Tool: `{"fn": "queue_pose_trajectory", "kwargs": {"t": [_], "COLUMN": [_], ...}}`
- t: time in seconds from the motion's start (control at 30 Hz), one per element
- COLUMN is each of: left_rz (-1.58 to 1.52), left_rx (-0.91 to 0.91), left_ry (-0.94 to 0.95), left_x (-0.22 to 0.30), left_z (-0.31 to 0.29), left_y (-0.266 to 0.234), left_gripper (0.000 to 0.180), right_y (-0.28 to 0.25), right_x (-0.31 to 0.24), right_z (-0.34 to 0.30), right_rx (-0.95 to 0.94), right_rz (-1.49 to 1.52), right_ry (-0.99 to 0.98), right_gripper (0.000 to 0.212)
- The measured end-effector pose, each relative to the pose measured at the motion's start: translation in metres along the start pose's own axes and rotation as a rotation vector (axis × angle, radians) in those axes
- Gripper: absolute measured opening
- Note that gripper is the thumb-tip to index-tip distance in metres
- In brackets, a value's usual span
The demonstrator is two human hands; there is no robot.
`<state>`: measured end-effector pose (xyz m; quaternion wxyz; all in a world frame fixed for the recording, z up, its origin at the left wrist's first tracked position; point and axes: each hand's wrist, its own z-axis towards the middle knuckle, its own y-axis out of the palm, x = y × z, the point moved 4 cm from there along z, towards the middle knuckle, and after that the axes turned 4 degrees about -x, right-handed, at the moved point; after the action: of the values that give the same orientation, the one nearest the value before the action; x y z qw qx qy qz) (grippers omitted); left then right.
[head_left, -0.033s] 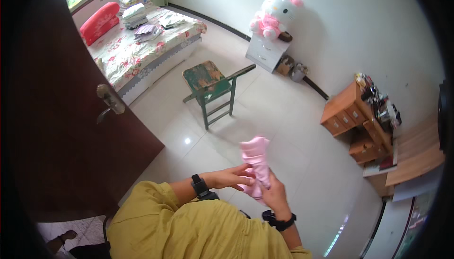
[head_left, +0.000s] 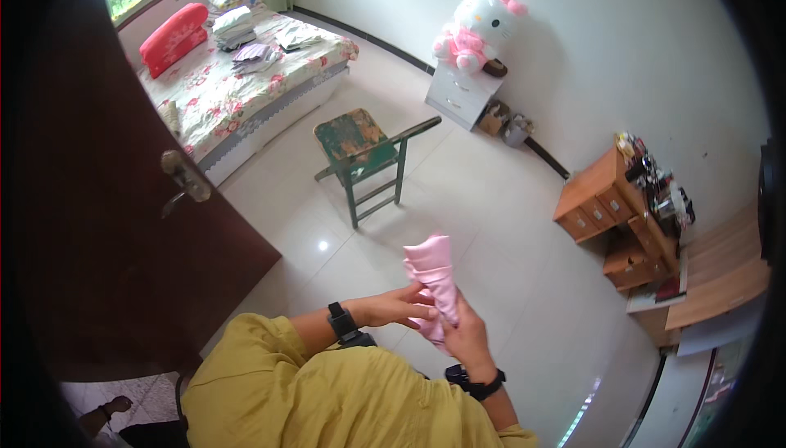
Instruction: Pick up a pink shirt from a chair, take it to show others in the hallway, and then place it on a bed with other folded laundry.
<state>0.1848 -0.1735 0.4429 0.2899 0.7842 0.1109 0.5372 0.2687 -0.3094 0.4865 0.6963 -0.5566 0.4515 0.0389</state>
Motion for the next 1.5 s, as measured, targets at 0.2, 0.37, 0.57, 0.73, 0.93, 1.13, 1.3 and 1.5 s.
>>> {"fn": "queue_pose_trajectory", "kwargs": {"t": [0.2,0.37,0.57,0.73,0.93,1.13,1.3,1.5], "left_rz": [-0.144,-0.559,-0.773,-0.800,-0.766,-0.755,-0.840,-0.809], "left_rx": [0.197,0.233,0.280,0.409,0.604,0.917,1.009,1.075], "left_ry": [0.206,0.316,0.649,0.872,1.208,1.373,1.517,1.586], "left_x": [0.086,0.176,0.342,0.405,0.466,0.479,0.493,0.546], "left_z": [0.180,0.342,0.435,0.503,0.549,0.560,0.581,0.593], "left_y": [-0.119,-0.245,-0.344,-0.414,-0.428,-0.412,-0.439,-0.532], "left_gripper": [0.070,0.055,0.052,0.052,0.049,0.047,0.045,0.058], "right_y": [-0.053,-0.134,-0.258,-0.335,-0.430,-0.445,-0.411,-0.384], "right_x": [0.070,0.151,0.282,0.405,0.490,0.498,0.482,0.459], "right_z": [0.189,0.347,0.488,0.580,0.747,0.868,0.959,1.093], "right_rx": [-0.092,-0.222,-0.083,0.057,-0.070,-0.282,-0.515,-0.677], "right_rz": [-0.032,-0.032,0.491,0.683,0.685,0.547,0.610,0.522], "right_ry": [-0.049,-0.313,0.132,0.331,0.249,-0.011,-0.058,-0.182], "right_gripper": [0.064,0.054,0.038,0.030,0.027,0.023,0.023,0.023]}}
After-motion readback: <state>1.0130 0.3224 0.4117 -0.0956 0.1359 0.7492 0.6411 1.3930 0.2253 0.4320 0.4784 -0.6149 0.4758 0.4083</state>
